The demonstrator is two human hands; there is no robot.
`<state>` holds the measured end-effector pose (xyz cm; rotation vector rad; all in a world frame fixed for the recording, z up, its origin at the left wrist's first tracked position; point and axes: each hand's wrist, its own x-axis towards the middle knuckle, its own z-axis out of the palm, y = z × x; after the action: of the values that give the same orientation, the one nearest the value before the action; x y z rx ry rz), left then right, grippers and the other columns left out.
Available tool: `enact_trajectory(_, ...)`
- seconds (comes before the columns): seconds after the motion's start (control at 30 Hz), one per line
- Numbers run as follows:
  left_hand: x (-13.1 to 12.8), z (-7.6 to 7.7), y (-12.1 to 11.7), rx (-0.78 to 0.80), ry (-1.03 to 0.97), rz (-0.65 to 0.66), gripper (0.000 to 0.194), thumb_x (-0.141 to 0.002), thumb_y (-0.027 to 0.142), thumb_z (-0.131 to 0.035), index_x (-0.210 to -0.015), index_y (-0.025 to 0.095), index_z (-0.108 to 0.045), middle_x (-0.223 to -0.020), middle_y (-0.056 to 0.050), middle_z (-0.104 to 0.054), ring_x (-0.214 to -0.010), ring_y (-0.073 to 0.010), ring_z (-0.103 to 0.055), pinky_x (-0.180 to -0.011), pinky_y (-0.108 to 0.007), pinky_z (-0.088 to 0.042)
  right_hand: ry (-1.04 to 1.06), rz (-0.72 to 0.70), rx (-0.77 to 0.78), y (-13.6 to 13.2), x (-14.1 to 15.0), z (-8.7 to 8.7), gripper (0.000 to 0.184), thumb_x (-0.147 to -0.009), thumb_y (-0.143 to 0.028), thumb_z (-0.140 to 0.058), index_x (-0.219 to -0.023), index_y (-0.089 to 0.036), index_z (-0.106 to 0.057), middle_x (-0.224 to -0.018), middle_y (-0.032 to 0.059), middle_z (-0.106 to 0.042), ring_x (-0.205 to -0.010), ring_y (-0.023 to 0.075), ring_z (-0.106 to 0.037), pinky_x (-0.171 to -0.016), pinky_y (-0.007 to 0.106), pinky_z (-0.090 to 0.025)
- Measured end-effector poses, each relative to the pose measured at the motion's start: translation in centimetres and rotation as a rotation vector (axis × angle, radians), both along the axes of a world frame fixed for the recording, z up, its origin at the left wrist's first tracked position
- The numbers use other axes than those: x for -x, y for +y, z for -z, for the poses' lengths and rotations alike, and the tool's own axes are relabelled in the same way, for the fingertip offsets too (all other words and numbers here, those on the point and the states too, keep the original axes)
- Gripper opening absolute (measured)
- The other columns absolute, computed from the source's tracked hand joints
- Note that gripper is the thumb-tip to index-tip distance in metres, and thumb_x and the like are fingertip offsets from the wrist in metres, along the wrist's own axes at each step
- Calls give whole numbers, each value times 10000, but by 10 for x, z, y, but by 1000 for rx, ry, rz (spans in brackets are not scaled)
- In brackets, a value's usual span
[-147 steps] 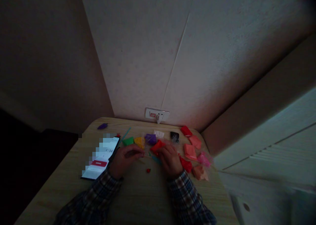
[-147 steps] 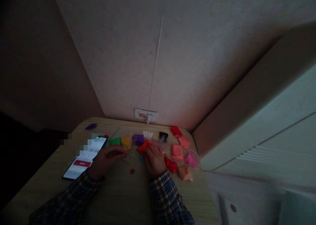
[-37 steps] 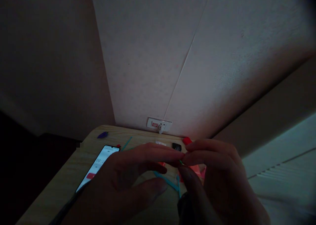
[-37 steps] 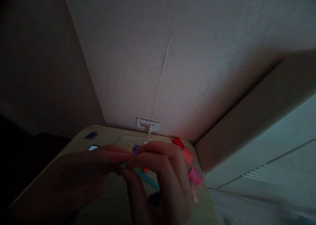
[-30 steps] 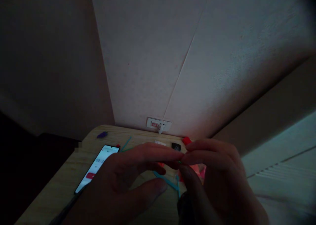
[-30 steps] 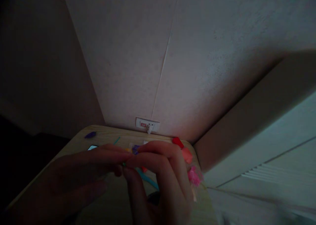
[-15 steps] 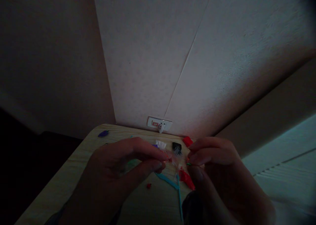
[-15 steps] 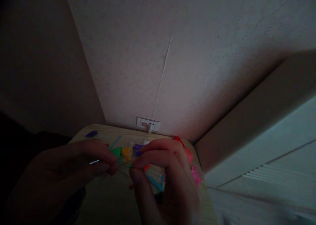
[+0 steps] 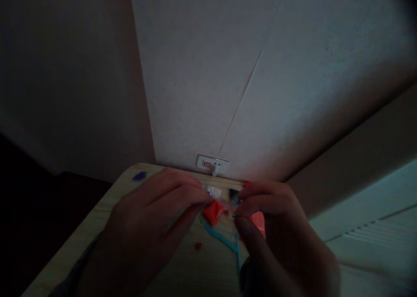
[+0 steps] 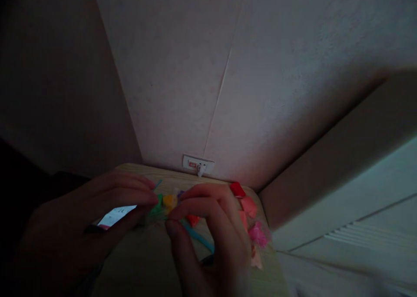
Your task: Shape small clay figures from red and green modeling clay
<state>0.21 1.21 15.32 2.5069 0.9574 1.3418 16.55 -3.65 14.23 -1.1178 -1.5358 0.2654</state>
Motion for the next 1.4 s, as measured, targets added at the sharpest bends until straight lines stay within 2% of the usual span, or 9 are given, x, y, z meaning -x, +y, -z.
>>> enact_trajectory(0.27, 2, 0, -4, 70, -33, 32, 77, -835, 189, -569, -812, 241, -622, -815, 60, -652, -776, -64, -607, -731, -128, -474, -80, -12, 9, 1, -1, 1, 74, -829, -169, -566, -821, -242, -570, -916, -5, -548, -889, 127, -541, -744, 223, -453)
enact_trajectory(0.5, -2, -1, -9, 96, -80, 76, 105, -813, 159, -591, -838, 253, -632, -878, 50, -643, -878, -86, -604, -794, -157, -478, -83, -52, 1, 2, 0, 3, 82, -838, -157, -559, -850, -236, -579, -937, -1, -550, -910, 120, -554, -770, 210, -471)
enact_trajectory(0.67, -3, 0, -7, 84, -83, 73, 119, -812, 147, -591, -849, 254, -630, -875, 50, -642, -869, -81, -605, -791, -150, -480, -81, -75, -9, 1, 0, 2, 81, -843, -158, -558, -860, -235, -578, -928, -4, -543, -906, 108, -554, -762, 183, -474)
enact_trajectory(0.97, -2, -2, -8, 71, -70, 65, 83, -841, 201, -569, -810, 261, -618, -841, 61, -640, -805, -66, -617, -741, -120, -487, -81, -108, -4, 1, 1, 2, 103, -840, -148, -563, -888, -239, -577, -946, 2, -549, -912, 113, -559, -768, 193, -484)
enact_trajectory(1.23, -2, -1, -10, 100, -95, 76, 107, -834, 167, -565, -810, 261, -608, -847, 59, -634, -821, -79, -616, -758, -150, -494, -65, -95, -25, 2, 3, 1, 105, -825, -135, -575, -864, -231, -590, -931, 7, -561, -889, 122, -570, -743, 208, -496)
enact_trajectory(1.4, -3, -1, -9, 111, -94, 59, 109, -824, 154, -571, -803, 255, -605, -849, 61, -626, -817, -72, -613, -771, -145, -490, -10, -38, -57, 2, 6, 3, 49, -833, -188, -570, -828, -229, -597, -888, 24, -561, -847, 150, -567, -691, 246, -502)
